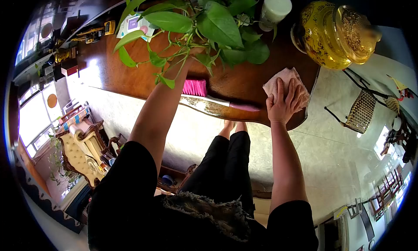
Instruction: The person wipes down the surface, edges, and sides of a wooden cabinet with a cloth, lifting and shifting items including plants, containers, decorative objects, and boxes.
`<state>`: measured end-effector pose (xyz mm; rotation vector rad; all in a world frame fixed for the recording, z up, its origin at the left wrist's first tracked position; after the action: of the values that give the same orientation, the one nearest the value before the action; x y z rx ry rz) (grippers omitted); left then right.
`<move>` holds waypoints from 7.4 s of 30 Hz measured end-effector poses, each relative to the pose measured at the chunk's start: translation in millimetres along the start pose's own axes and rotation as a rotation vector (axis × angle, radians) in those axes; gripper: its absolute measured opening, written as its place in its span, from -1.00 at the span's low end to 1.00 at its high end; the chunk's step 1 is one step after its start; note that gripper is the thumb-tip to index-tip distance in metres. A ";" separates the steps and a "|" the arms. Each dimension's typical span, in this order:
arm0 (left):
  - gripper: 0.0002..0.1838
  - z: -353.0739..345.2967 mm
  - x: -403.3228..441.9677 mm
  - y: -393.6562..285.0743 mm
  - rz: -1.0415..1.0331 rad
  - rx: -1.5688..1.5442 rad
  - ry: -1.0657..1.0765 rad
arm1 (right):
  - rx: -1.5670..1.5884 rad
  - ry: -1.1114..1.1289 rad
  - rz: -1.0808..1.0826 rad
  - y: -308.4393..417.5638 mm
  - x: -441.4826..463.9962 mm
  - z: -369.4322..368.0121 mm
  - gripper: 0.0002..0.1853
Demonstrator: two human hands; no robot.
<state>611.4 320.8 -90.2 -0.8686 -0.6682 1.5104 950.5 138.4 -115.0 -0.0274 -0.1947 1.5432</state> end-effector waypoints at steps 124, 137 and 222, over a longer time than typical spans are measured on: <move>-0.51 -261.3 -249.3 -95.8 -0.708 0.406 -0.084 | 0.587 -0.227 0.200 -135.0 -105.5 -44.8 -0.32; -0.55 -255.3 -256.3 -96.7 -0.788 0.263 -0.218 | 0.526 -0.436 0.317 -113.2 -52.0 -32.6 -0.57; -0.53 -274.2 -254.0 -93.5 -0.826 0.529 -0.175 | 2.320 -0.483 -0.689 -50.8 -135.0 -152.0 -0.49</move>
<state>893.9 61.6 -129.2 -0.0187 -0.6013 0.9257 1020.3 18.6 -272.1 1.9599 1.1410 0.3086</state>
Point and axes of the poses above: each hand's wrist, its own x-axis towards the middle knuckle, its own z-axis out of the back of the hand, y = z × x, the point moved 4 cm from there along x, towards the middle knuckle, and after that the axes turned 12 degrees about -x, right-handed, at the moved point
